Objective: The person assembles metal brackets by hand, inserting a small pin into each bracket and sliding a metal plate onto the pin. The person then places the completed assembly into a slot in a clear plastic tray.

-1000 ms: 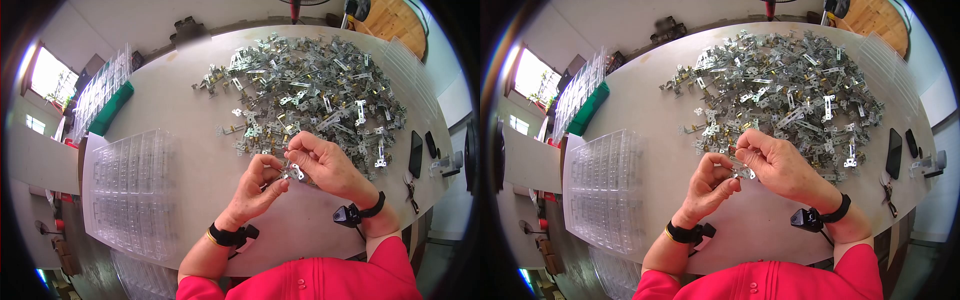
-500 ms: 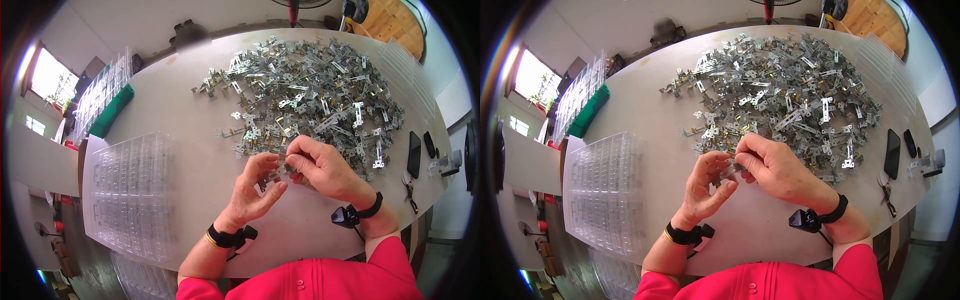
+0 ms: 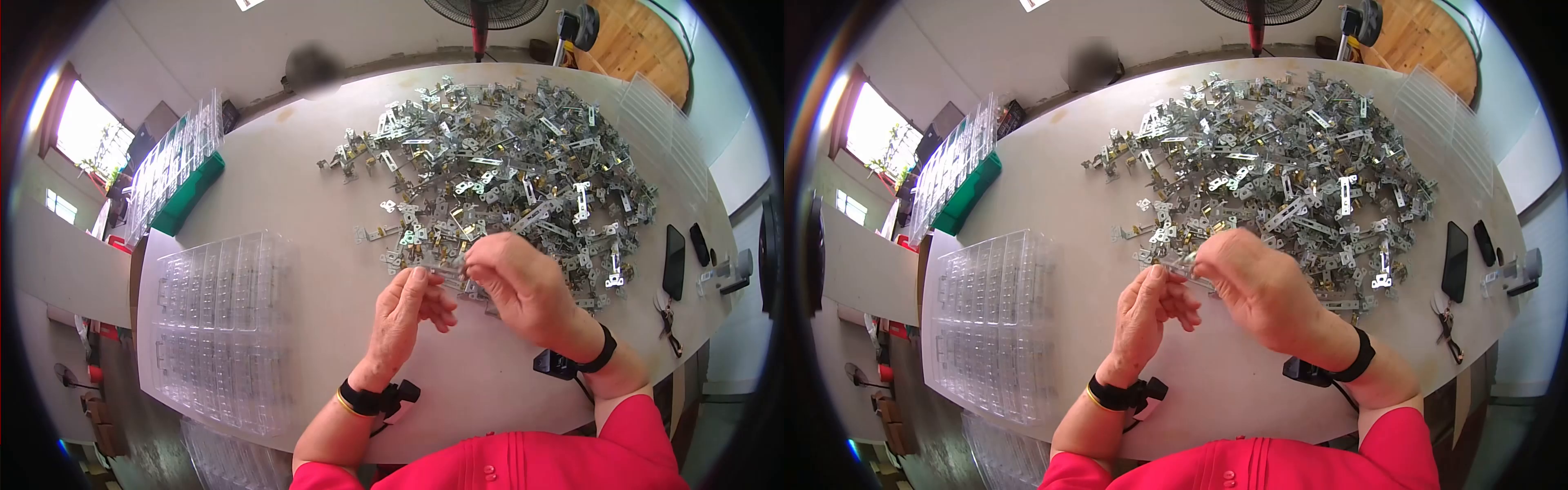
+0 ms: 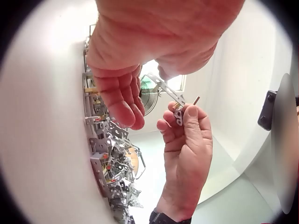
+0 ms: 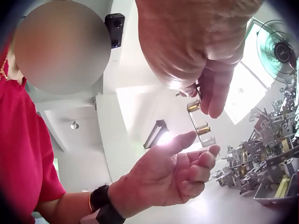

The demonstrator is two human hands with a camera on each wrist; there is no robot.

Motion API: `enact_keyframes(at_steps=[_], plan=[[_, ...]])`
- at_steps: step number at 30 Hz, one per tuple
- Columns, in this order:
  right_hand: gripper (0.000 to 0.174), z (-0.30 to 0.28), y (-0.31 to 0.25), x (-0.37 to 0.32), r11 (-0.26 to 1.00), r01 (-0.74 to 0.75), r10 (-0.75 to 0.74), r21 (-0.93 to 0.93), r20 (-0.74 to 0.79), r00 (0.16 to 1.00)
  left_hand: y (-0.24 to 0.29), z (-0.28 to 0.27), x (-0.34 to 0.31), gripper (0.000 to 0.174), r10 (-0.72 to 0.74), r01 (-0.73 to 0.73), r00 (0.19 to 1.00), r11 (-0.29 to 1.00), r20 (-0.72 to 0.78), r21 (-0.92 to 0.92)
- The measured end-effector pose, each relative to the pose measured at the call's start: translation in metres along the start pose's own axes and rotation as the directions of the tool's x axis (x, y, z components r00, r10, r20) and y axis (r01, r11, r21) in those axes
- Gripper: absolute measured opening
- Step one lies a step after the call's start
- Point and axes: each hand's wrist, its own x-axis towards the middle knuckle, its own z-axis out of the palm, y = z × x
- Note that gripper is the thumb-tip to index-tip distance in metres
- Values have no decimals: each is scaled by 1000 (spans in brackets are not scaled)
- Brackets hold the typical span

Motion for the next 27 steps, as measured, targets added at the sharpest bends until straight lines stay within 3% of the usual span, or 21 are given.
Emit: enact_keyframes(at_steps=[2,3,5,10,15,17,20,21,23,27], plan=[[21,3,-3,-4,989,137,-130,-59,112,985,0,1,0,40,-34,45,996,989,77,-140],[21,4,-7,-4,989,136,-129,-58,111,985,-4,-4,2,40,-35,45,996,989,76,-139],[24,4,-19,-5,992,120,-100,-47,302,948,-12,-15,6,40,-56,63,997,982,44,-180],[15,13,-25,-14,992,119,-94,-39,398,913,-1,-10,5,39,-54,80,994,950,94,-301],[15,23,-25,-15,990,136,-136,22,287,948,-4,-9,6,37,-51,67,996,964,68,-258],[14,21,-24,-15,989,138,-147,54,246,958,-10,-12,8,35,-51,48,999,980,-12,-195],[6,8,-28,-9,980,-192,174,59,222,959,5,-2,3,32,-44,51,998,969,34,-242],[6,7,-27,-7,980,-192,175,59,221,959,4,-4,3,32,-44,51,998,969,34,-242],[8,4,-24,-6,956,-292,291,-19,173,941,1,-9,4,31,2,43,984,967,179,-250],[8,7,-14,-9,953,-303,303,-27,157,940,-1,-8,3,31,20,18,985,976,172,-217]])
